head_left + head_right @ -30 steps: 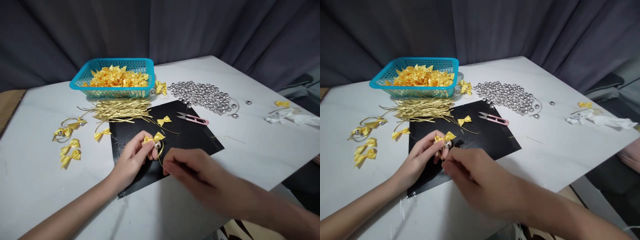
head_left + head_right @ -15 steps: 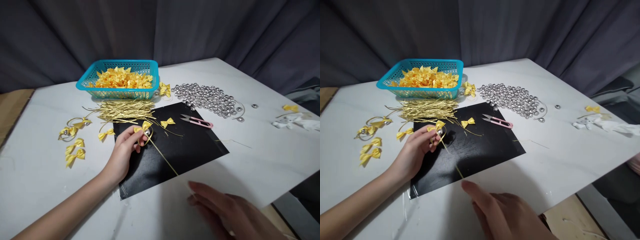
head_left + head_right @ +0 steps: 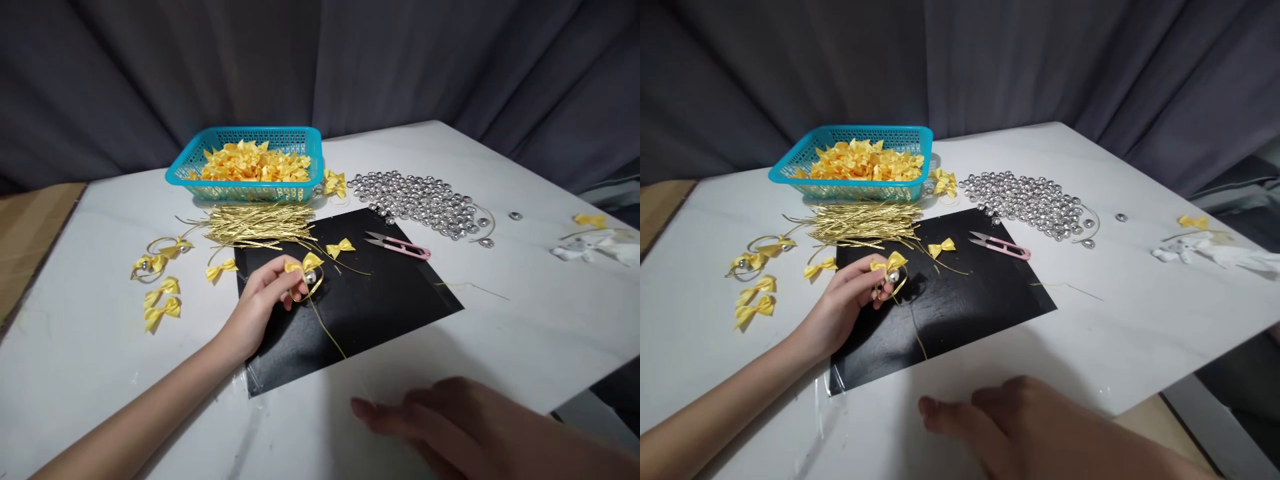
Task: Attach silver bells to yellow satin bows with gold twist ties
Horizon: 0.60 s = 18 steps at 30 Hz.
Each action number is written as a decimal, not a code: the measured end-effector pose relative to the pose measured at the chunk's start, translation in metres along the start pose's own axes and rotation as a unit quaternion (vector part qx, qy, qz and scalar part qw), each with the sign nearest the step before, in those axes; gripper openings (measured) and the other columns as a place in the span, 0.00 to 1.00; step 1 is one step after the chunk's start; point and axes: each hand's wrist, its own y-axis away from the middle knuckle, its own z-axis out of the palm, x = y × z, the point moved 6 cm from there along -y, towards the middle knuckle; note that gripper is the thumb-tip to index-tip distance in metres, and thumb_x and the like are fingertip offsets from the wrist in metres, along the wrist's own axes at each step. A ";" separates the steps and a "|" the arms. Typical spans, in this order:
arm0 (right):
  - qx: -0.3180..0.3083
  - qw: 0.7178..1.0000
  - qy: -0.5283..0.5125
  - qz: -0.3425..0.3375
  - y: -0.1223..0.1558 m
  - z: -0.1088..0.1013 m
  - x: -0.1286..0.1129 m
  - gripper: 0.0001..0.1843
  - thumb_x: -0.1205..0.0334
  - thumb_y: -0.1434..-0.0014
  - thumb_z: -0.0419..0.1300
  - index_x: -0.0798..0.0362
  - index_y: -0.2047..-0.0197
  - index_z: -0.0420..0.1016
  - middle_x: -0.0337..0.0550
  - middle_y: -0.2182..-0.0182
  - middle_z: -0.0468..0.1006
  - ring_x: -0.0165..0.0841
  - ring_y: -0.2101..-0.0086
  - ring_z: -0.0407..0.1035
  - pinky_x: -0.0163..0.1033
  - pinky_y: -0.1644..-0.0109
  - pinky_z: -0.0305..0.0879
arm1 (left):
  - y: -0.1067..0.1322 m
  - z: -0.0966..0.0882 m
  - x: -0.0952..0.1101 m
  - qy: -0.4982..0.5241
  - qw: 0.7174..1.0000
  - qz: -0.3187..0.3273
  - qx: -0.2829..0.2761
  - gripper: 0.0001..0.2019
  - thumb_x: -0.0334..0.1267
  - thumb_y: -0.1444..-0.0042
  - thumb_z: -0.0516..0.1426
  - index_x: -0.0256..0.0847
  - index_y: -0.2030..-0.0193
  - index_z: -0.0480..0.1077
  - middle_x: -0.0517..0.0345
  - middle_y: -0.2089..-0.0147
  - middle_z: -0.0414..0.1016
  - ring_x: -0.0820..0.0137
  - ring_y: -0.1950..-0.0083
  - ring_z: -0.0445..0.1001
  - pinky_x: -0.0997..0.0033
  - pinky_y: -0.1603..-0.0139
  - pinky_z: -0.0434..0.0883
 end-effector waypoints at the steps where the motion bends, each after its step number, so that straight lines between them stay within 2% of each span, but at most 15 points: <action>1: 0.011 1.000 -0.005 0.013 -0.005 -0.004 0.004 0.16 0.66 0.34 0.44 0.52 0.48 0.67 0.40 0.73 0.79 0.29 0.76 0.73 0.32 0.75 0.65 | 0.001 0.002 0.000 -0.004 1.000 -0.003 -0.013 0.07 0.37 0.46 0.56 0.39 0.73 0.67 0.65 0.76 0.68 0.78 0.74 0.63 0.81 0.75 0.59; 4: 0.084 0.993 -0.072 0.040 -0.021 -0.016 0.018 0.10 0.67 0.37 0.51 0.52 0.57 0.72 0.39 0.73 0.78 0.26 0.76 0.72 0.29 0.73 0.64 | 0.003 0.007 0.000 -0.026 0.999 -0.002 -0.042 0.09 0.38 0.45 0.56 0.39 0.74 0.66 0.64 0.76 0.68 0.78 0.74 0.63 0.80 0.75 0.59; 7: 0.152 0.965 -0.170 0.133 -0.037 -0.019 0.039 0.06 0.67 0.41 0.56 0.52 0.65 0.75 0.38 0.75 0.76 0.23 0.80 0.66 0.27 0.77 0.60 | 0.006 0.011 0.001 -0.042 0.997 0.001 -0.058 0.09 0.39 0.44 0.55 0.39 0.74 0.66 0.64 0.76 0.68 0.77 0.74 0.62 0.80 0.74 0.59; 9: 0.190 0.933 -0.235 0.195 -0.047 -0.016 0.049 0.05 0.65 0.43 0.58 0.53 0.70 0.75 0.39 0.73 0.72 0.21 0.80 0.61 0.27 0.79 0.57 | 0.008 0.014 0.001 -0.046 0.997 0.001 -0.059 0.09 0.39 0.44 0.55 0.39 0.73 0.66 0.64 0.75 0.68 0.77 0.74 0.62 0.79 0.74 0.59; 12: 0.242 0.869 -0.345 0.260 -0.056 -0.008 0.056 0.07 0.61 0.45 0.60 0.56 0.71 0.73 0.45 0.61 0.69 0.20 0.78 0.59 0.28 0.78 0.60 | 0.010 0.017 0.002 -0.047 0.997 0.001 -0.059 0.09 0.39 0.43 0.55 0.39 0.73 0.66 0.64 0.75 0.67 0.77 0.73 0.62 0.79 0.73 0.59; 15: 0.239 0.810 -0.444 0.301 -0.062 0.003 0.056 0.09 0.59 0.46 0.60 0.57 0.70 0.72 0.49 0.52 0.69 0.17 0.79 0.60 0.28 0.78 0.62 | 0.013 0.021 0.003 -0.059 0.996 0.004 -0.067 0.08 0.39 0.43 0.54 0.40 0.72 0.66 0.64 0.74 0.66 0.76 0.73 0.62 0.78 0.73 0.59; 16: 0.230 0.797 -0.468 0.304 -0.063 0.005 0.055 0.09 0.58 0.47 0.61 0.57 0.70 0.72 0.48 0.54 0.71 0.17 0.80 0.60 0.28 0.78 0.62 | 0.013 0.022 0.003 -0.067 0.996 0.007 -0.067 0.08 0.38 0.43 0.54 0.40 0.72 0.66 0.64 0.75 0.66 0.76 0.72 0.62 0.78 0.73 0.59; 18: 0.220 0.781 -0.496 0.311 -0.064 0.007 0.054 0.10 0.57 0.47 0.61 0.57 0.70 0.71 0.43 0.67 0.74 0.18 0.82 0.59 0.27 0.79 0.60 | 0.014 0.023 0.005 -0.093 0.993 0.016 -0.065 0.08 0.38 0.43 0.53 0.40 0.73 0.65 0.64 0.75 0.64 0.75 0.73 0.61 0.77 0.72 0.59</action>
